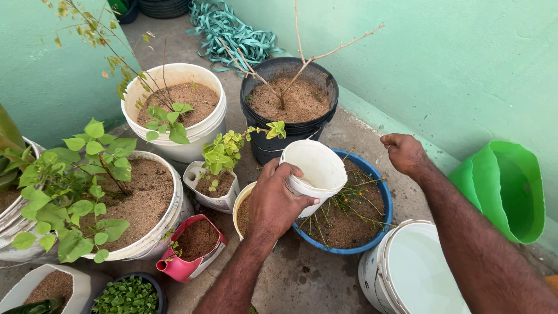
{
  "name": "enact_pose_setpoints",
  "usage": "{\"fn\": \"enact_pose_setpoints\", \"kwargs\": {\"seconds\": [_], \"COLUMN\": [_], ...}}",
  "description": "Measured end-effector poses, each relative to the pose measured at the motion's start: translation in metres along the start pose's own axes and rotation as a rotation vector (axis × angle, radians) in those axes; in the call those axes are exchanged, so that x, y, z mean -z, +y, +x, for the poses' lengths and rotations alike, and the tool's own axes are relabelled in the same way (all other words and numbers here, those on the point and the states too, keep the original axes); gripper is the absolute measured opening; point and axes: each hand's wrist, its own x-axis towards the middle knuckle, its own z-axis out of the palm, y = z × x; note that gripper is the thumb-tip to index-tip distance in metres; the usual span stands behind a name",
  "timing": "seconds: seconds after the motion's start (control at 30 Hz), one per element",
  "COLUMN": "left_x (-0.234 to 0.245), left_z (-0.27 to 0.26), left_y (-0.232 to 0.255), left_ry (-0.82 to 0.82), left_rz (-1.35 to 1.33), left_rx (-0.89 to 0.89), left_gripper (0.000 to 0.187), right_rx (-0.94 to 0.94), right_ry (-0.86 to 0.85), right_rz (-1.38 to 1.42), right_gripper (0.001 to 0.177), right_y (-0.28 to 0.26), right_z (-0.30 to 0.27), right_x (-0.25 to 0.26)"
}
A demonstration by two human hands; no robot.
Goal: The person sprinkles seeds from their hand into a blue container of soil and then into a black pot, using a plastic cup to scoop more seeds.
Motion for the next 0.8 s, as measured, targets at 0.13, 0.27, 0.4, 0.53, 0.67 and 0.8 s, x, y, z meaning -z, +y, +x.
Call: {"fn": "enact_pose_setpoints", "kwargs": {"seconds": [0.13, 0.27, 0.4, 0.53, 0.67, 0.8], "left_x": [-0.003, -0.003, -0.006, -0.009, -0.012, -0.016], "left_z": [-0.002, -0.005, -0.005, -0.006, -0.006, -0.004], "left_y": [0.001, 0.001, 0.001, -0.001, -0.005, -0.006], "left_ry": [-0.015, -0.01, 0.012, 0.003, 0.03, 0.002], "left_rz": [-0.039, -0.11, -0.128, -0.119, -0.094, -0.032], "left_rx": [-0.004, -0.01, -0.039, -0.028, -0.084, -0.058], "left_gripper": [0.064, 0.065, 0.065, 0.064, 0.064, 0.063], "right_rx": [-0.039, -0.033, -0.01, 0.157, 0.198, 0.113], "right_ry": [-0.046, -0.086, -0.092, 0.006, 0.017, -0.002], "right_rz": [0.06, 0.122, 0.14, 0.111, 0.156, 0.26], "right_gripper": [0.036, 0.035, 0.035, 0.032, 0.032, 0.031], "right_y": [0.008, 0.008, 0.013, 0.026, 0.039, 0.041], "right_z": [-0.026, -0.052, -0.068, -0.085, -0.106, -0.108], "right_x": [-0.007, -0.014, -0.029, -0.046, -0.061, -0.074]}}
